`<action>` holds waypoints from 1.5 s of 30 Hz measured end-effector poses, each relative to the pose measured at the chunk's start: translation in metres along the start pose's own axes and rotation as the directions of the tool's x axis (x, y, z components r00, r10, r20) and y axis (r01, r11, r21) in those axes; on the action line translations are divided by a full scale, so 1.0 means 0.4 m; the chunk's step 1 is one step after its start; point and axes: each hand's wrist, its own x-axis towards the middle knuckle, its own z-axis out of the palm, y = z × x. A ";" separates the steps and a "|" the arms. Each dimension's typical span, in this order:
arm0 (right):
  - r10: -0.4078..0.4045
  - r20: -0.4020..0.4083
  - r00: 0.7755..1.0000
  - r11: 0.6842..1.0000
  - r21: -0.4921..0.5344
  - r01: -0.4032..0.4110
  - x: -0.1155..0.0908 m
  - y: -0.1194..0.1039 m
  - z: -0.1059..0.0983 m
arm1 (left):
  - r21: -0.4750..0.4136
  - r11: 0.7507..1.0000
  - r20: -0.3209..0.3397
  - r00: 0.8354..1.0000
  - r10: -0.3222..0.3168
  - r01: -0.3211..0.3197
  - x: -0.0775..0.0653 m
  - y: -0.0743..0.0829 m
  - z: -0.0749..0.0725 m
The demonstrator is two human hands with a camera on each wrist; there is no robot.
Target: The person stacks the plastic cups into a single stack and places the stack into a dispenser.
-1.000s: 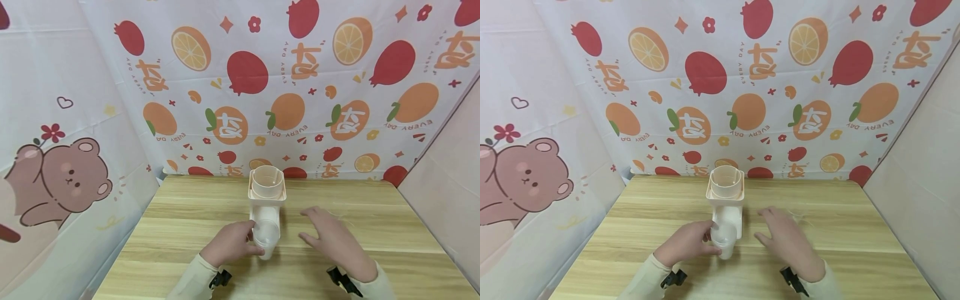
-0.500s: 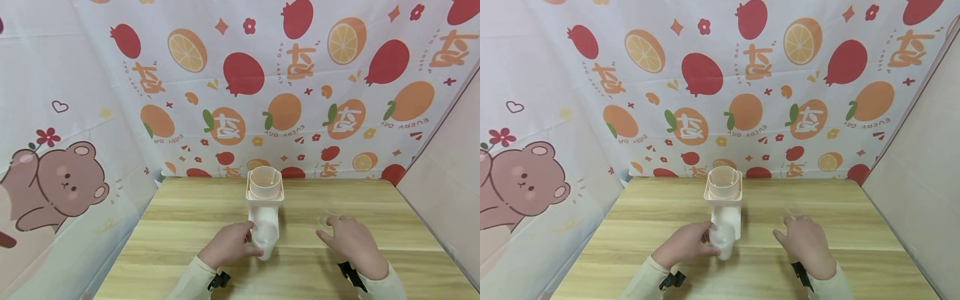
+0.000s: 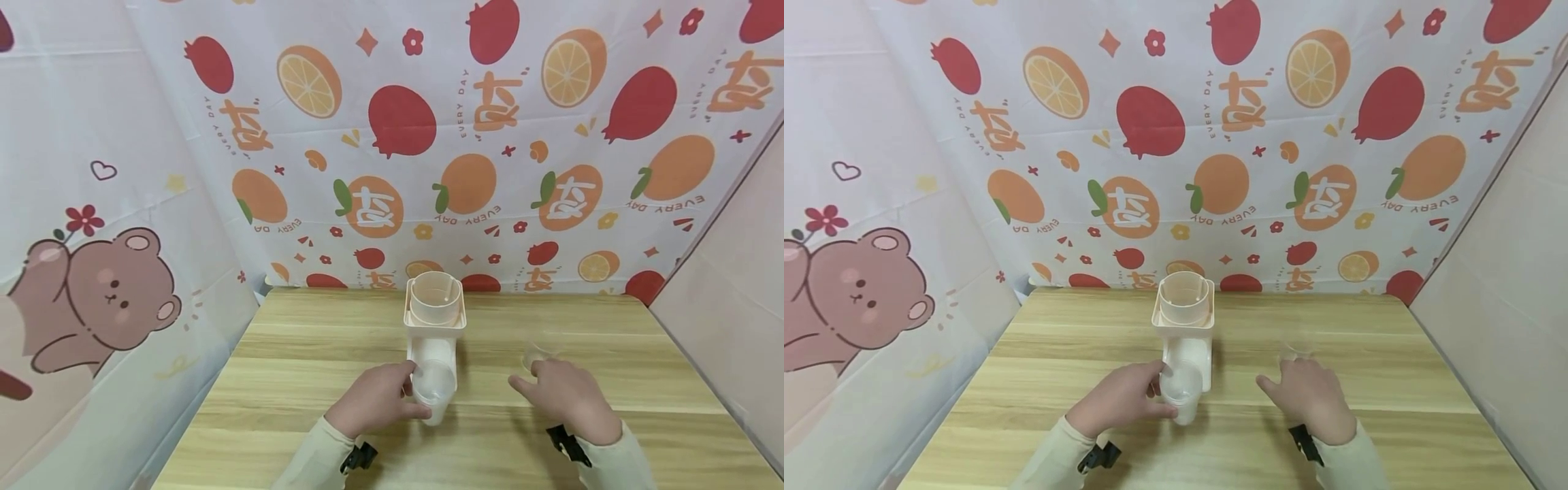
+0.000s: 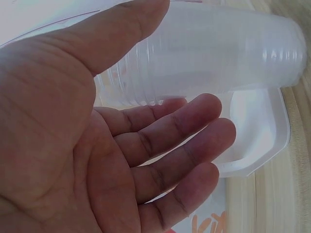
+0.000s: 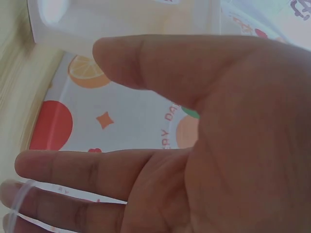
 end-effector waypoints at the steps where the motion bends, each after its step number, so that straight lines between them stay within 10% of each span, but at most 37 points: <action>1: 0.005 0.005 1.000 1.000 0.005 -0.005 0.000 -0.001 0.000 | 0.000 1.000 0.002 1.000 -0.003 0.003 0.000 0.000 0.000; 28: -0.146 -0.120 0.982 0.988 -0.065 0.139 -0.020 -0.110 0.063 | 0.002 1.000 -0.005 1.000 0.013 -0.013 0.001 -0.003 0.003; 45: -0.192 -0.077 0.978 0.974 0.109 0.200 -0.034 -0.123 0.057 | -0.021 1.000 -0.003 1.000 0.007 -0.007 -0.007 0.002 -0.001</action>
